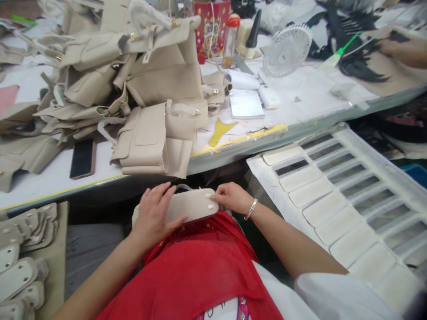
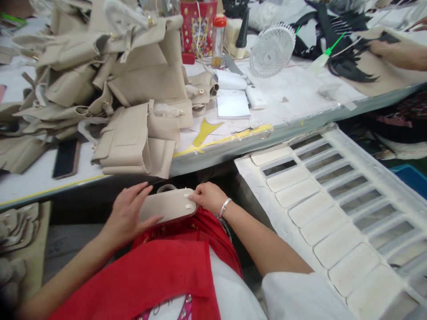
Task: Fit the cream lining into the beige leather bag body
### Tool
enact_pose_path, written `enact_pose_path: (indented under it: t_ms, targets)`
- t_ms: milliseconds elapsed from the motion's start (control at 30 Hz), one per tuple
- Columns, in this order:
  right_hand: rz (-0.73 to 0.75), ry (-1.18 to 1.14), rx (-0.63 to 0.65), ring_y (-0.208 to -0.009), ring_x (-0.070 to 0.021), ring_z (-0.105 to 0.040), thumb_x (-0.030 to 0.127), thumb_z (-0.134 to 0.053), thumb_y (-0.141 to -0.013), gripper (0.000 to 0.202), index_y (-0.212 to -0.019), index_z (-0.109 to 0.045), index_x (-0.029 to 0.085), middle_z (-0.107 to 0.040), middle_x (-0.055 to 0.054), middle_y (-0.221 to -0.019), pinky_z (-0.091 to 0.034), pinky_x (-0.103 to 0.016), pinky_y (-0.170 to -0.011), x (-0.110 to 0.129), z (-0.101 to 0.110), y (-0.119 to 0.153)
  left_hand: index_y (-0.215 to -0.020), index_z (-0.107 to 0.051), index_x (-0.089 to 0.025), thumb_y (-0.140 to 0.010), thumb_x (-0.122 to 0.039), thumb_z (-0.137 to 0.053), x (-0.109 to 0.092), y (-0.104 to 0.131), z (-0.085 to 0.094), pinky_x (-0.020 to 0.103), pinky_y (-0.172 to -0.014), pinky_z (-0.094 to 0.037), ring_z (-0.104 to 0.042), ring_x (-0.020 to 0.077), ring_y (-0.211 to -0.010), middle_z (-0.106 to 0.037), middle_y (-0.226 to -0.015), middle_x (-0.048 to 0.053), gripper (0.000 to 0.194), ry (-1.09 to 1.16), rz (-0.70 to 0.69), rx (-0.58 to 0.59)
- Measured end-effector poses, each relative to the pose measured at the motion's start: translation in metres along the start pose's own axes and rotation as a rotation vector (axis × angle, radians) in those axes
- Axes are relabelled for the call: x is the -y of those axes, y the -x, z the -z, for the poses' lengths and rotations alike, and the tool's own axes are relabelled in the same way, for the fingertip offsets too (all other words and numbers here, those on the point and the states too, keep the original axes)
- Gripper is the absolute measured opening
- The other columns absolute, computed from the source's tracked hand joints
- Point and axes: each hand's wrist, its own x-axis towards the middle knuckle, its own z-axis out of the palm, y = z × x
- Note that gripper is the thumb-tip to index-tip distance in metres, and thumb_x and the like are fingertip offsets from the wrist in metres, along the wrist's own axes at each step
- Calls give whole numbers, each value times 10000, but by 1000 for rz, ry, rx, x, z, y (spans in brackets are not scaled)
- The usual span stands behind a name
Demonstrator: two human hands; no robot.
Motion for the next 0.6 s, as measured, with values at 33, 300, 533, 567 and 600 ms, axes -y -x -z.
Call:
enact_pose_path:
  t_ms: [33,300,533,567,600]
  targets:
    - [-1,8,-8,-468,-75,-464,437,-567,-786,339,-623,-599,142,-587,-3,-542,-285,-199,-460,0,0,0,-1284,-413,-154,-697,-526,-603,-12,-12,-6,501,-1058,-184,-359,319,-1228,-411,-1339,155,721,19,-72,50]
    - [-5,4,-89,-496,-90,-482,443,-564,-781,340,-606,-601,155,-590,-5,-539,-283,-206,-477,-2,-6,3,-1257,-424,-104,-609,-542,-684,-53,-60,-35,505,-1026,-230,-452,302,-1139,-509,-1234,166,824,74,-184,322]
    - [-2,38,-82,-492,-92,-475,438,-561,-782,339,-586,-590,163,-581,1,-524,-273,-212,-480,-2,-4,2,-1192,-463,-120,-556,-548,-714,-50,-67,-31,490,-1010,-255,-488,298,-1079,-544,-1167,147,807,72,-197,364]
    - [-2,41,-80,-490,-91,-475,434,-561,-782,337,-583,-589,163,-581,1,-525,-272,-212,-479,-2,-4,1,-1185,-467,-119,-556,-545,-714,-51,-68,-31,493,-1010,-253,-490,297,-1073,-548,-1161,146,798,69,-196,367]
    - [-2,46,-78,-487,-91,-475,430,-561,-782,335,-580,-587,164,-581,2,-526,-270,-213,-478,-1,-4,1,-1177,-471,-120,-558,-541,-713,-52,-69,-31,495,-1010,-249,-492,296,-1068,-551,-1154,146,786,66,-196,368]
